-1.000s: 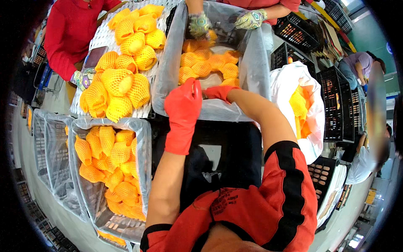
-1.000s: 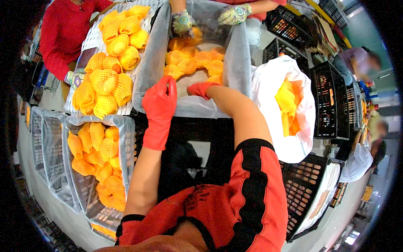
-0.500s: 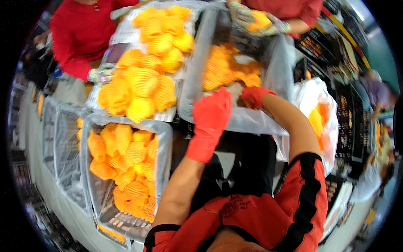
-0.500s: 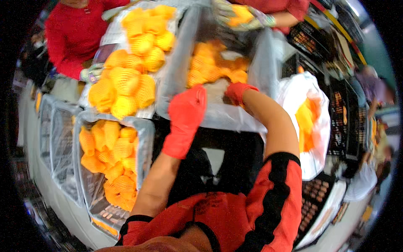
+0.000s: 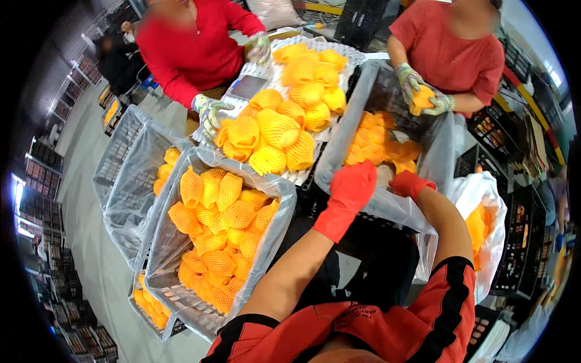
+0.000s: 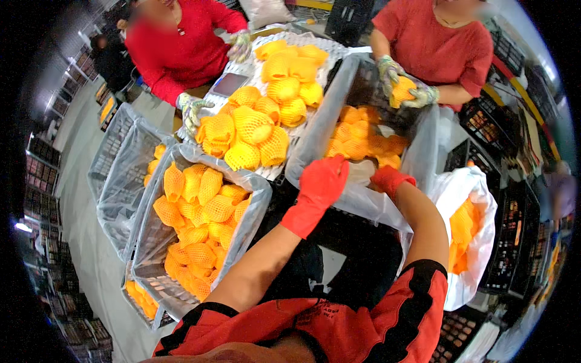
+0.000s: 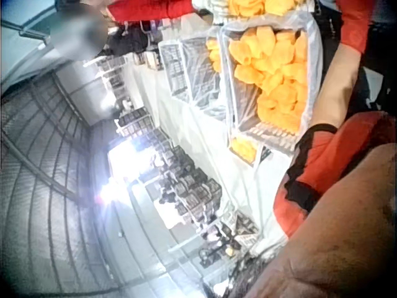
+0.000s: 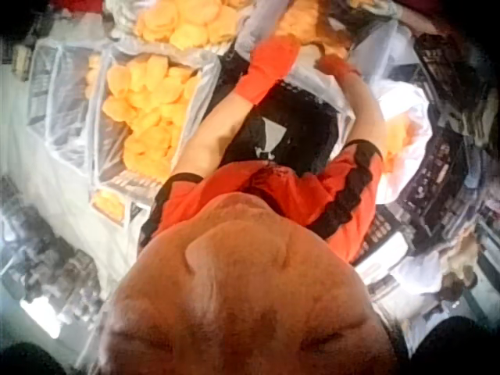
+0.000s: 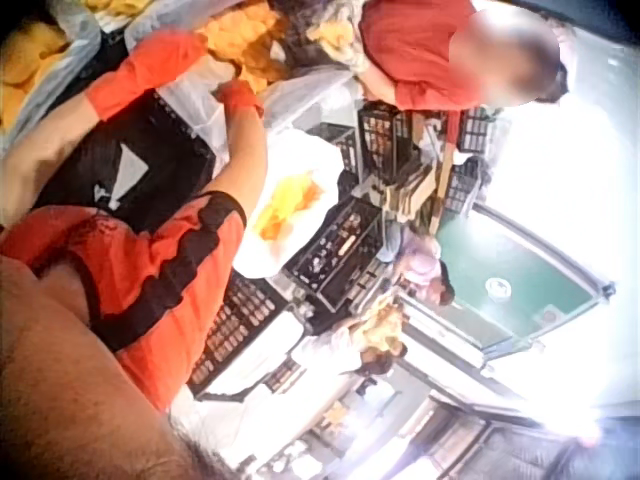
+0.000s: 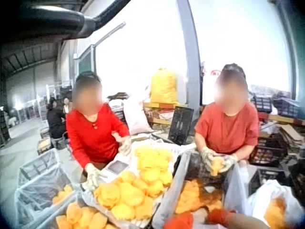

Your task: The person takes individual pieces of fruit, places them into protective foam sleeves, and then puts the sleeved fruit into a large white bag.

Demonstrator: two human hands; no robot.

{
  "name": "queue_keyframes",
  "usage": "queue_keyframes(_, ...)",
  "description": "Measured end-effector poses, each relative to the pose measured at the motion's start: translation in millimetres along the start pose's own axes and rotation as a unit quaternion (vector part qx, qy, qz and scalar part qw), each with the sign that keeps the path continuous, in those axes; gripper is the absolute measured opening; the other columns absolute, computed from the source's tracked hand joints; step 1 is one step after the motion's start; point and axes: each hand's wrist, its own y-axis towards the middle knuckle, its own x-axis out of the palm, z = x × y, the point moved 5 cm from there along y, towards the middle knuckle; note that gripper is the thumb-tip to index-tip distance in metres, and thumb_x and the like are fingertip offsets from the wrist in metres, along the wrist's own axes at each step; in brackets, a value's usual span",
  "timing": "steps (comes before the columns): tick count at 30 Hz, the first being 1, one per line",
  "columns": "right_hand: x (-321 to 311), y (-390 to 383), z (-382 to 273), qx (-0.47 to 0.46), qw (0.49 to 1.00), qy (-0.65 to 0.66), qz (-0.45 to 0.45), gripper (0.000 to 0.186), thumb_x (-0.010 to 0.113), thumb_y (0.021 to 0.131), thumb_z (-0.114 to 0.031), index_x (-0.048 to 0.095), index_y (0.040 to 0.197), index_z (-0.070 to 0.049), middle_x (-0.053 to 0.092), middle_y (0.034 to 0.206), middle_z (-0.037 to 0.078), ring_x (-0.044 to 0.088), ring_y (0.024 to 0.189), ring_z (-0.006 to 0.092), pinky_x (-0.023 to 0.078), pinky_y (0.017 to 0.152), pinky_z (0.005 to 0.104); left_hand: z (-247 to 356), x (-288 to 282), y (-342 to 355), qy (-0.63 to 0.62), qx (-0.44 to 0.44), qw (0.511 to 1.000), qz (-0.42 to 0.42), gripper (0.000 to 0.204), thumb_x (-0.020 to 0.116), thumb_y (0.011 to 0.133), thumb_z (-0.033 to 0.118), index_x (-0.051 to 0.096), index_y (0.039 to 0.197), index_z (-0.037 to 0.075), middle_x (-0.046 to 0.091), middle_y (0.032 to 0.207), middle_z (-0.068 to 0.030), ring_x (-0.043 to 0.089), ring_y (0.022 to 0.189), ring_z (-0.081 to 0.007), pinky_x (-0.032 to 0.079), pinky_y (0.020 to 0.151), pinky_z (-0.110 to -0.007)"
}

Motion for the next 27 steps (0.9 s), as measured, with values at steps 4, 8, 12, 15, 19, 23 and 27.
queue_keyframes(4,-98,-28,25,0.091,0.957,0.200,0.191,0.059,0.078,0.067,-0.032,0.058,0.117,-0.006,0.068,0.105,0.023,0.065,0.100,0.0388,0.052,0.086,0.0441,-5,0,-4,-0.005,-0.003,1.000,0.021,0.023,0.058,0.092,0.029,0.065,0.084,0.008,0.068,0.078,-0.0159,0.065,0.071,-0.0389,0.052,0.061,-0.050)
queue_keyframes(8,-175,-105,-4,0.094,0.659,0.625,0.408,0.063,0.083,0.075,-0.018,0.052,0.125,0.006,0.067,0.112,0.018,0.067,0.099,0.0283,0.055,0.084,0.0378,2,-9,-4,-0.041,0.018,0.998,0.035,0.039,0.064,0.092,0.036,0.068,0.115,0.005,0.069,0.079,-0.0178,0.066,0.077,-0.0375,0.053,0.070,-0.046)
queue_keyframes(12,-184,-170,-93,-0.096,0.362,0.799,0.471,0.060,0.078,0.085,-0.012,0.045,0.134,0.002,0.065,0.116,0.010,0.064,0.106,0.0225,0.052,0.093,0.0364,14,-20,-28,-0.422,-0.051,0.904,-0.049,0.063,0.067,0.092,0.030,0.043,0.145,0.006,0.066,0.113,-0.0150,0.066,0.098,-0.0281,0.051,0.085,-0.041)
queue_keyframes(15,-154,-191,-146,-0.027,0.221,0.822,0.524,0.073,0.073,0.087,-0.006,0.031,0.146,-0.001,0.057,0.130,0.009,0.058,0.117,0.0223,0.049,0.099,0.0367,55,-40,-63,-0.516,-0.010,0.856,-0.037,0.080,0.071,0.091,0.022,0.026,0.155,0.008,0.053,0.136,-0.0146,0.056,0.119,-0.0255,0.047,0.099,-0.040)
queue_keyframes(19,-157,-216,-201,-0.061,0.228,0.821,0.520,0.064,0.063,0.096,-0.012,0.030,0.151,-0.006,0.053,0.135,0.008,0.051,0.125,0.0202,0.043,0.105,0.0349,75,-57,-83,-0.577,-0.028,0.815,-0.035,0.087,0.074,0.087,0.017,0.022,0.156,0.006,0.044,0.146,-0.0140,0.046,0.133,-0.0253,0.039,0.110,-0.039)
queue_keyframes(23,-157,-248,-201,-0.069,0.396,0.803,0.441,0.075,0.068,0.089,-0.015,0.030,0.153,-0.007,0.039,0.151,0.007,0.043,0.135,0.0199,0.037,0.110,0.0341,58,-81,-86,-0.690,-0.069,0.717,-0.067,0.080,0.072,0.088,0.017,0.028,0.154,0.004,0.048,0.142,-0.0132,0.050,0.129,-0.0247,0.038,0.111,-0.038)
queue_keyframes(27,-173,-257,-228,-0.170,0.384,0.815,0.398,0.101,0.081,0.073,-0.004,0.025,0.157,-0.010,0.033,0.155,0.007,0.036,0.141,0.0210,0.032,0.115,0.0366,60,-80,-95,-0.700,-0.147,0.688,-0.124,0.076,0.072,0.088,0.021,0.033,0.152,0.009,0.054,0.126,-0.0097,0.055,0.117,-0.0194,0.045,0.103,-0.034)
